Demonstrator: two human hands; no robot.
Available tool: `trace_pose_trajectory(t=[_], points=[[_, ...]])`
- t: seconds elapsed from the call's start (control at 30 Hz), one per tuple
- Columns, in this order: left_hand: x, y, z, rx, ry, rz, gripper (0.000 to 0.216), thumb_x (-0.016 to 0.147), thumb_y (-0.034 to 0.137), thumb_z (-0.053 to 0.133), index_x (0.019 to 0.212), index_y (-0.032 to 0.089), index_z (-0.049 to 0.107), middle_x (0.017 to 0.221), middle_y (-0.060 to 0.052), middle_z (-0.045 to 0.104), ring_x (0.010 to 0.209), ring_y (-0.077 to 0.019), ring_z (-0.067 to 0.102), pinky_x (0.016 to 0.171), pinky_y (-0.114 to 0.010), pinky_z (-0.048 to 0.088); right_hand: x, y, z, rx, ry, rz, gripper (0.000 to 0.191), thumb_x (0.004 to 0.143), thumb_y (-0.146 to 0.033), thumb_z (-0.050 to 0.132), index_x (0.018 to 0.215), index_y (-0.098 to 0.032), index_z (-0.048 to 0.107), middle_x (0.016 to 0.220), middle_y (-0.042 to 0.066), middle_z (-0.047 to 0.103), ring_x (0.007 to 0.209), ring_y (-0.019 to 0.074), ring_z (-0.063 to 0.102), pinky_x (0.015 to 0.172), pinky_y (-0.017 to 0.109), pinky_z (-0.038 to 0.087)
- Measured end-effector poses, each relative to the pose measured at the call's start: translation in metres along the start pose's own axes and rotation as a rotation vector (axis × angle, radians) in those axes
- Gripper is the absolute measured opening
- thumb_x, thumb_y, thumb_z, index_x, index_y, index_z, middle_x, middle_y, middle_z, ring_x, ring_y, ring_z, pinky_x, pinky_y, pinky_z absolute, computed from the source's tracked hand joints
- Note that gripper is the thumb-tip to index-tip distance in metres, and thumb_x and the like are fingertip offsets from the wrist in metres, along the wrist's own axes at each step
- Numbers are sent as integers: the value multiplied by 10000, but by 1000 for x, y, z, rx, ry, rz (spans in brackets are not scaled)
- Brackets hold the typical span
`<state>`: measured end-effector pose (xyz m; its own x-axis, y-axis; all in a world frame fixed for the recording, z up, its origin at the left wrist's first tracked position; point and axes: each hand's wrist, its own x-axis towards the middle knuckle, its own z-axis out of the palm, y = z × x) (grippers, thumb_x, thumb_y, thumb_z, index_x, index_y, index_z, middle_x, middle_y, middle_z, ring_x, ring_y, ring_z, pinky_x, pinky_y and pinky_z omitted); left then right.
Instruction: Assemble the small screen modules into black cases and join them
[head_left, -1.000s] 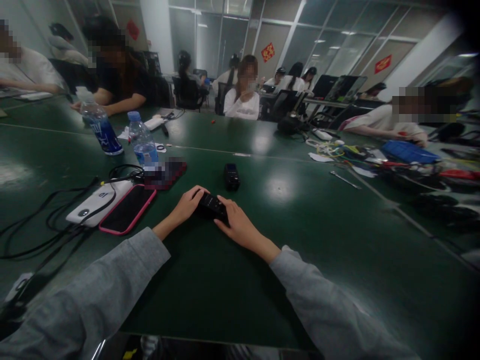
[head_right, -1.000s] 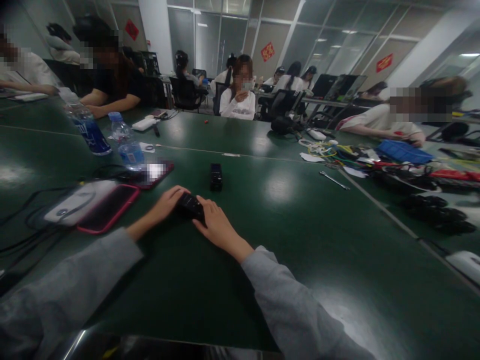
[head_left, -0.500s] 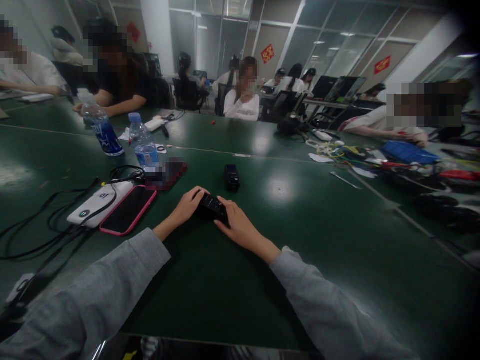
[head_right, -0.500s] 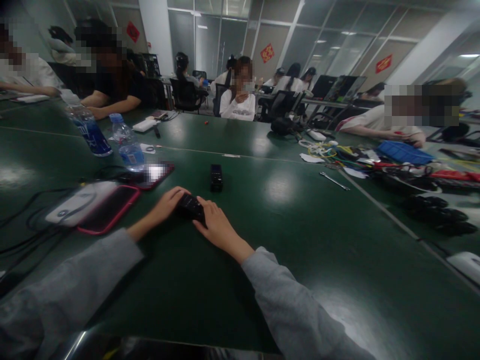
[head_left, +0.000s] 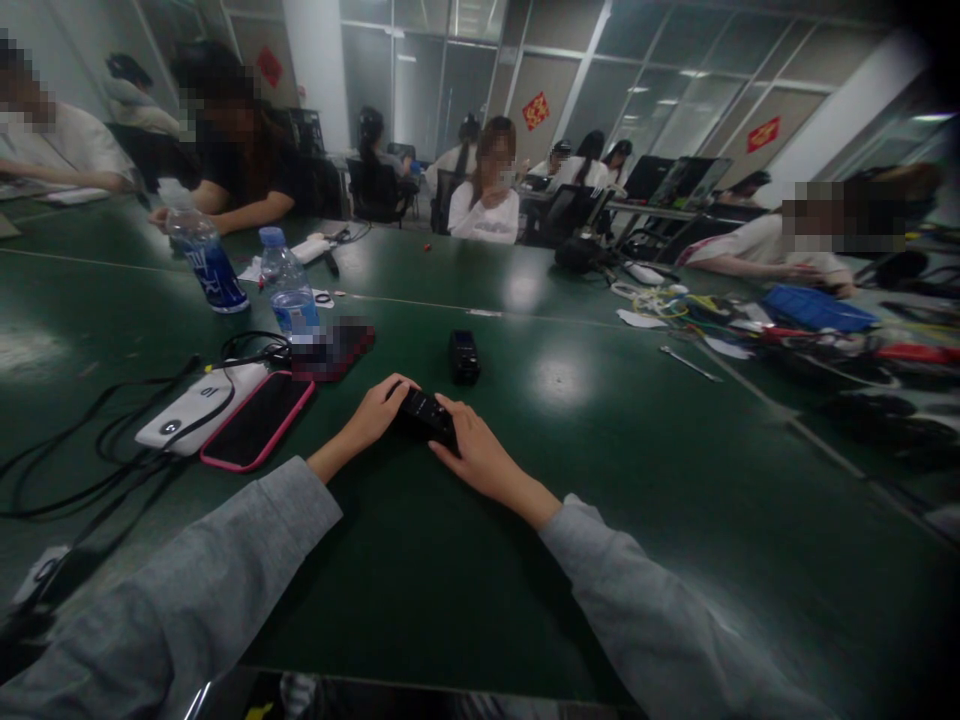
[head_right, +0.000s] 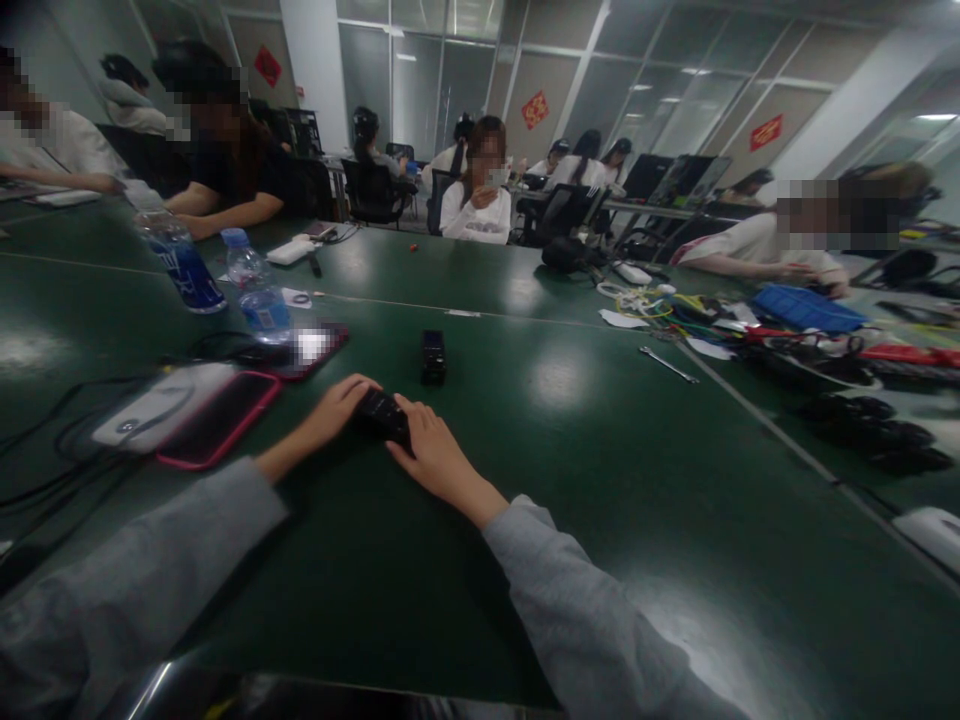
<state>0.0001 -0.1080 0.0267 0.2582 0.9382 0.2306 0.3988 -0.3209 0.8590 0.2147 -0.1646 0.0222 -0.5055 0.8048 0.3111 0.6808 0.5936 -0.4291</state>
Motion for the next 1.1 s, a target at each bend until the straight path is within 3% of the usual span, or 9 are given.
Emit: trace_pose_trajectory(t=[1.1], points=[[-1,1,0,-9,-1,-1,358,946,437,372,987,202,639,992,-43,659,963,-203,600,928,-350,446,-1,-3,-3,4,-13,3,711,936,-365,557,1512,-228,163,1388,151,449,1262,312,475,1014,573,459]])
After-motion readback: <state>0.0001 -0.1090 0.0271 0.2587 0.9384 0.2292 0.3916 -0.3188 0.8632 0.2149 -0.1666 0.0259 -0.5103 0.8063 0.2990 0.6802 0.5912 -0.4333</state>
